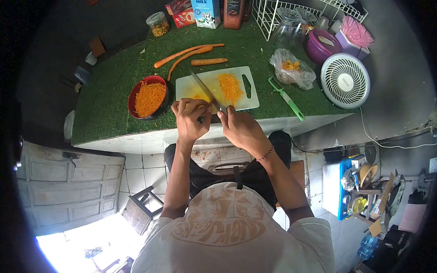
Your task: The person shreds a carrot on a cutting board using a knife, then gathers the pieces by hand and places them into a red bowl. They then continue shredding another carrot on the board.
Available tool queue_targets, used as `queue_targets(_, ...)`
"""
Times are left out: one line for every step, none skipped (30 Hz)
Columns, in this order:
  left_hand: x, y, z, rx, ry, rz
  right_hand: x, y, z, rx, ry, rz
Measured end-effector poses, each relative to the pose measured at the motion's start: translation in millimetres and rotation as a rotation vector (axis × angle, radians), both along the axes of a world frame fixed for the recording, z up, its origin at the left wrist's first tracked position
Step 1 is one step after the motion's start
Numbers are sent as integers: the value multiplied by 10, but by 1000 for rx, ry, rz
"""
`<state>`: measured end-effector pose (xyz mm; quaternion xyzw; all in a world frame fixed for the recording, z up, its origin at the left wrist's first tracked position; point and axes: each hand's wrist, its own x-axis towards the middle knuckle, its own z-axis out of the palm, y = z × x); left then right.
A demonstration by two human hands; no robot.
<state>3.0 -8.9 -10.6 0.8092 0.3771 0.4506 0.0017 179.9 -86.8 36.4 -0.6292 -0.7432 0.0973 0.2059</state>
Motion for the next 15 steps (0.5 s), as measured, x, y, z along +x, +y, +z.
queue_targets(2,4,-2,-1,2,1,-11,16,-12,8,-7,-11)
queue_targets(3,7,-1,1,1,1,-38,49,-31,16,-12,-21)
queue_targets(3,11,3,5,2,0,-78,82,-37,24,-16,-34)
queue_targets(4,9,5,9,3,-3,-141,127,-33,-30,16,-83)
queue_targets(2,0,4,8,4,-3,-222,180,-12,-84,49,-134)
queue_targets(4,1,6,10,2,-3,-257,217,7,-135,80,-184)
queue_targets(6,0,9,13,0,-1,-252,231,6,-125,92,-188)
queue_targets(5,-4,8,15,2,-3,-250,245,-9,-115,103,-191)
queue_targets(2,-9,2,17,5,-5,-252,248,-23,-104,115,-193)
queue_targets(-3,-11,-7,19,7,-5,-246,242,-34,-103,138,-202)
queue_targets(-7,-4,-25,28,-9,-15,-227,230,-44,-103,161,-208)
queue_targets(-9,7,-39,38,-23,-25,-212,215,-47,-104,185,-214)
queue_targets(-12,14,-52,47,-38,-36,-193,189,-38,-61,178,-177)
queue_targets(-14,17,-64,54,-44,-34,-169,153,-21,-17,170,-141)
queue_targets(-11,13,-63,60,-51,-33,-169,135,-3,-17,178,-134)
